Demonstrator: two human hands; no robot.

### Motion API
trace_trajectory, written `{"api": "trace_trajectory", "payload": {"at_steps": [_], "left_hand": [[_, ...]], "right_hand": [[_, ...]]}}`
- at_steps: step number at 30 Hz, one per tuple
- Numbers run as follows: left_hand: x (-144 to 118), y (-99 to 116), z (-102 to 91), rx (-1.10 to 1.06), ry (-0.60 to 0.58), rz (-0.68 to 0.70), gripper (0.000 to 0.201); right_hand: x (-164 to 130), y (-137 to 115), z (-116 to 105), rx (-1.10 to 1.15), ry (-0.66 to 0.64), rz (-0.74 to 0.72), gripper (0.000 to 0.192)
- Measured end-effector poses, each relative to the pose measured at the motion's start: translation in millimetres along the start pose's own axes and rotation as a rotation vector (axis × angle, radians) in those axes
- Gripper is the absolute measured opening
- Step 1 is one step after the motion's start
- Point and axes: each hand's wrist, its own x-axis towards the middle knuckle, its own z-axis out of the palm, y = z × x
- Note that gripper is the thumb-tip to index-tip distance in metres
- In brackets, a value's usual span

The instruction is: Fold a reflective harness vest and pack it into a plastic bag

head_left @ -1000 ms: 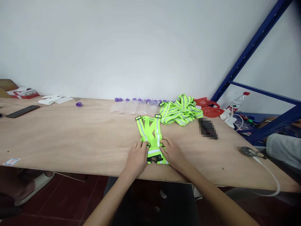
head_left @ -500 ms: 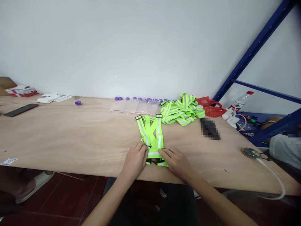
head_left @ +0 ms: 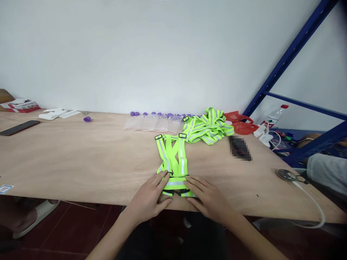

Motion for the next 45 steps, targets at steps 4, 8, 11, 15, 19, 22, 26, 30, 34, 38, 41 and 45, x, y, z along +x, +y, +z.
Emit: {"api": "trace_trajectory", "payload": {"at_steps": [4, 8, 11, 15, 19, 22, 26, 30, 34, 38, 41, 45], "left_hand": [[-13.9, 2.1, -0.8, 0.013, -0.050, 0.081, 0.092], [-35.0, 5.9, 7.8, 0.052, -0.003, 0.126, 0.085], [-46.9, 9.7, 8.2, 0.049, 0.036, 0.188, 0.079], [-41.7, 17.8, -9.4, -0.047, 0.026, 0.221, 0.052], [-17.2, 26.1, -24.2, -0.209, 0.003, 0.095, 0.025], [-0.3, 27.4, -20.8, -0.264, 0.052, -0.015, 0.033], [13.2, 22.5, -7.2, -0.222, 0.132, -0.167, 0.043], [22.8, 15.2, 2.7, -0.252, 0.183, -0.250, 0.026], [29.2, 7.7, 8.8, -0.188, 0.235, -0.215, 0.014], [30.8, 1.6, 9.9, -0.100, 0.221, -0.176, 0.023], [30.4, 0.6, 7.7, -0.093, 0.220, -0.152, 0.021], [22.4, 4.7, 3.6, -0.175, 0.232, -0.003, 0.024]], "right_hand": [[-11.8, -6.3, -7.8, 0.016, -0.029, -0.052, 0.053], [-26.5, -21.3, -6.6, -0.021, 0.068, -0.114, 0.036], [-34.6, -30.6, -5.7, 0.010, 0.160, -0.148, 0.039], [-37.1, -32.7, -9.2, 0.156, 0.150, -0.120, 0.043], [-27.6, -26.5, -11.6, 0.338, 0.111, 0.115, 0.037], [-14.0, -17.1, -10.0, 0.388, 0.093, 0.289, 0.030], [5.6, 0.7, -5.2, 0.424, 0.033, 0.364, 0.026], [17.3, 11.8, 3.6, 0.293, 0.091, 0.343, 0.024], [15.8, 6.1, 14.0, -0.015, 0.219, 0.153, 0.025], [6.5, -7.0, 14.4, -0.054, 0.198, -0.004, 0.038], [-1.1, -14.2, 8.1, -0.006, 0.155, 0.027, 0.039], [-11.3, -21.4, -0.2, 0.049, 0.082, 0.086, 0.033]]}}
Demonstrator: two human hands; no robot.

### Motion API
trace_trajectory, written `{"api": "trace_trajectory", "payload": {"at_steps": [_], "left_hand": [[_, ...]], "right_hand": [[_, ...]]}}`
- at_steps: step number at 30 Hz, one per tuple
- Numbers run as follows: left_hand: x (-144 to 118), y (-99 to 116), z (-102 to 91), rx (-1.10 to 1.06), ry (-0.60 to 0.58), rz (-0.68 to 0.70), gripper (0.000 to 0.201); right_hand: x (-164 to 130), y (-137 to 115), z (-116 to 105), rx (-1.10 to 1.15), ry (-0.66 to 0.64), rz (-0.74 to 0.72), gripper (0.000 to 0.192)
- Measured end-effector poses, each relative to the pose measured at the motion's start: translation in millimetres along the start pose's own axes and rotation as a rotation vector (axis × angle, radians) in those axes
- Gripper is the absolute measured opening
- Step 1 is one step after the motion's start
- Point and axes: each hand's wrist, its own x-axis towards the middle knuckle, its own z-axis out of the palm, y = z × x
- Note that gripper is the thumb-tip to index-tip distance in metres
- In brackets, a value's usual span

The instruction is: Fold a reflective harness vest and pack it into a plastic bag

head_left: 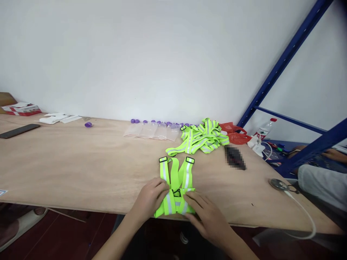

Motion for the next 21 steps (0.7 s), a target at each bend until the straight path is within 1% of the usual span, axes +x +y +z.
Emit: {"api": "trace_trajectory", "payload": {"at_steps": [2, 4, 5, 7, 8, 9, 12, 15, 18, 20, 21], "left_hand": [[-9.2, 3.7, -4.2, -0.004, -0.031, 0.080, 0.027], [-21.5, 7.4, -9.1, 0.033, -0.075, 0.130, 0.027], [-28.2, 9.0, -11.4, 0.061, -0.098, 0.154, 0.034], [-41.2, 11.1, -14.5, 0.123, -0.137, 0.206, 0.062], [-47.1, 11.4, -15.0, 0.155, -0.151, 0.232, 0.073], [-52.3, 11.2, -14.7, 0.185, -0.155, 0.253, 0.077], [-63.3, 8.1, -9.6, 0.232, -0.113, 0.297, 0.073], [-65.3, 6.0, -2.1, 0.193, -0.019, 0.311, 0.066], [-57.9, 10.8, 3.1, 0.116, 0.063, 0.290, 0.049], [-48.8, 17.0, 4.6, 0.064, 0.093, 0.249, 0.034], [-43.4, 20.2, 5.0, 0.040, 0.102, 0.218, 0.030]], "right_hand": [[-5.2, -3.2, -1.9, -0.001, -0.014, 0.000, 0.039], [-10.1, -6.5, -1.9, -0.014, -0.004, -0.014, 0.039], [-12.4, -8.3, -1.4, -0.023, 0.009, -0.019, 0.039], [-16.2, -12.0, -0.2, -0.040, 0.042, -0.028, 0.040], [-17.9, -13.9, 0.4, -0.044, 0.058, -0.033, 0.042], [-19.4, -15.8, 0.7, -0.045, 0.072, -0.039, 0.043], [-23.2, -20.2, 0.8, -0.027, 0.081, -0.063, 0.044], [-26.1, -21.3, 0.8, 0.009, 0.086, -0.056, 0.040], [-26.5, -18.2, 1.5, 0.065, 0.114, -0.005, 0.036], [-23.9, -14.4, 1.2, 0.113, 0.112, 0.029, 0.035], [-21.7, -12.3, 0.7, 0.142, 0.105, 0.050, 0.034]]}}
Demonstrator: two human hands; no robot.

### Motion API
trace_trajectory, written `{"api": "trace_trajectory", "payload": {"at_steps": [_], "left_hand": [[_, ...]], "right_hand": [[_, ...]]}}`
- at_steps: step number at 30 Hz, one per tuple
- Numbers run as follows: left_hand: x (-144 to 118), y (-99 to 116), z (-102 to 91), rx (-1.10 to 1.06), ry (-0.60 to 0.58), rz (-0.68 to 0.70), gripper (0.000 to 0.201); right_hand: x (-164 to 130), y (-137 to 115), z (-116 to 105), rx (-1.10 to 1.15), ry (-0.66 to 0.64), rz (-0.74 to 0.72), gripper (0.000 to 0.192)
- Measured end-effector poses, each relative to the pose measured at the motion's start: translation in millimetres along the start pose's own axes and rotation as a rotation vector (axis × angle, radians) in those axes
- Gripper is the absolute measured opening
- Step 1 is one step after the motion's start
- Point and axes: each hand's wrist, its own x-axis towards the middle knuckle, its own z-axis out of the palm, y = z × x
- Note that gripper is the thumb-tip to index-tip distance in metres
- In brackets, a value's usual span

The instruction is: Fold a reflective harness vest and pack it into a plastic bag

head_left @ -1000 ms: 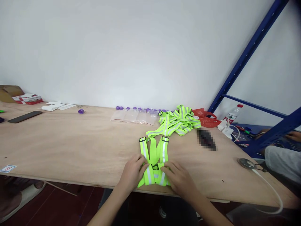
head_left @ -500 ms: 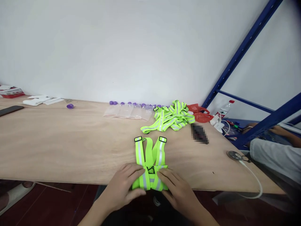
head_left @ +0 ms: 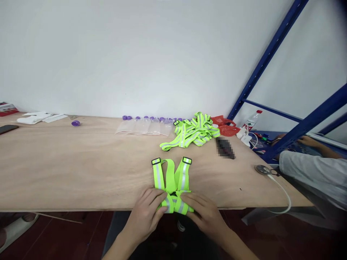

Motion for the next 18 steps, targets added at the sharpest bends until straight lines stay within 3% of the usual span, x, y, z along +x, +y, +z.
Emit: {"api": "trace_trajectory", "payload": {"at_steps": [4, 9, 13, 18], "left_hand": [[26.0, 1.6, 2.4, -0.033, -0.039, -0.181, 0.040], [59.5, -10.7, 2.2, 0.118, -0.203, -0.462, 0.041], [80.0, -22.5, 5.8, 0.177, -0.213, -0.493, 0.037], [92.4, -25.4, 24.7, 0.256, -0.181, -0.490, 0.031]], "right_hand": [[14.5, 7.1, -1.9, 0.094, -0.018, 0.115, 0.026], [37.5, 14.8, 3.9, 0.063, -0.010, 0.209, 0.024], [53.7, 22.6, 13.2, -0.001, -0.047, 0.270, 0.021], [62.9, 32.7, 21.6, -0.191, -0.114, 0.297, 0.016]]}}
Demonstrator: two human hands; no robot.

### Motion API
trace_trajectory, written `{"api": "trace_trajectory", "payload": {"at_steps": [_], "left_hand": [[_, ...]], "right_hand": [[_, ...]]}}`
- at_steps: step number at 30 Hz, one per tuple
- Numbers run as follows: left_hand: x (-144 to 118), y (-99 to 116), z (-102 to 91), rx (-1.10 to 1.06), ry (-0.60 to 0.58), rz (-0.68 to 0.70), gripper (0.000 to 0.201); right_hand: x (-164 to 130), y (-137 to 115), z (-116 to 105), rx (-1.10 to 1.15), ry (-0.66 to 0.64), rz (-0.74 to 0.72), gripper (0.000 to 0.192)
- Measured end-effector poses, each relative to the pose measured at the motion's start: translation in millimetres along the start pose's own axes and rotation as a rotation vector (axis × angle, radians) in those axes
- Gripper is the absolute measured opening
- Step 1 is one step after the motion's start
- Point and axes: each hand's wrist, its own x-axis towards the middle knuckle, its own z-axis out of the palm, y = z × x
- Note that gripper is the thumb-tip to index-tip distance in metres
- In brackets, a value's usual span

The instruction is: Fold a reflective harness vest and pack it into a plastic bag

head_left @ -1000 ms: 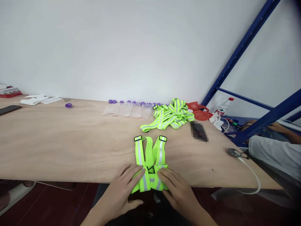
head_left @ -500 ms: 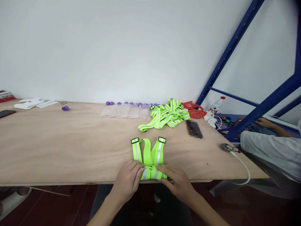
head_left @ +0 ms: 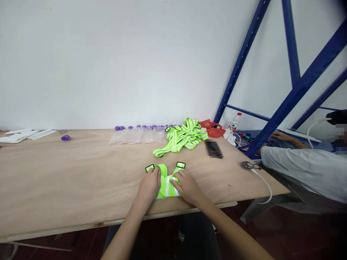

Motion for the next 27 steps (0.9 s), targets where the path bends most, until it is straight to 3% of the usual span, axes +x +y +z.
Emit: {"api": "trace_trajectory", "payload": {"at_steps": [7, 12, 17, 22, 27], "left_hand": [[-3.9, 14.2, 15.2, 0.010, 0.072, 0.014, 0.032], [-31.3, -3.9, 22.9, -0.038, 0.130, 0.207, 0.059], [-55.9, -20.1, 14.7, -0.041, 0.035, 0.301, 0.078], [-57.4, -28.4, 10.2, -0.055, 0.005, 0.323, 0.093], [-58.5, -33.3, 12.5, -0.033, -0.007, 0.328, 0.083]], "right_hand": [[-0.1, 4.5, 4.0, -0.082, -0.006, -0.052, 0.019], [-2.1, 4.0, 4.5, 0.007, -0.036, 0.045, 0.020], [-1.8, 7.0, 8.1, 0.037, -0.007, 0.019, 0.019], [-4.0, 8.4, 13.0, -0.077, 0.147, -0.073, 0.023], [-9.3, 5.8, 17.8, -0.190, 0.170, -0.115, 0.024]]}}
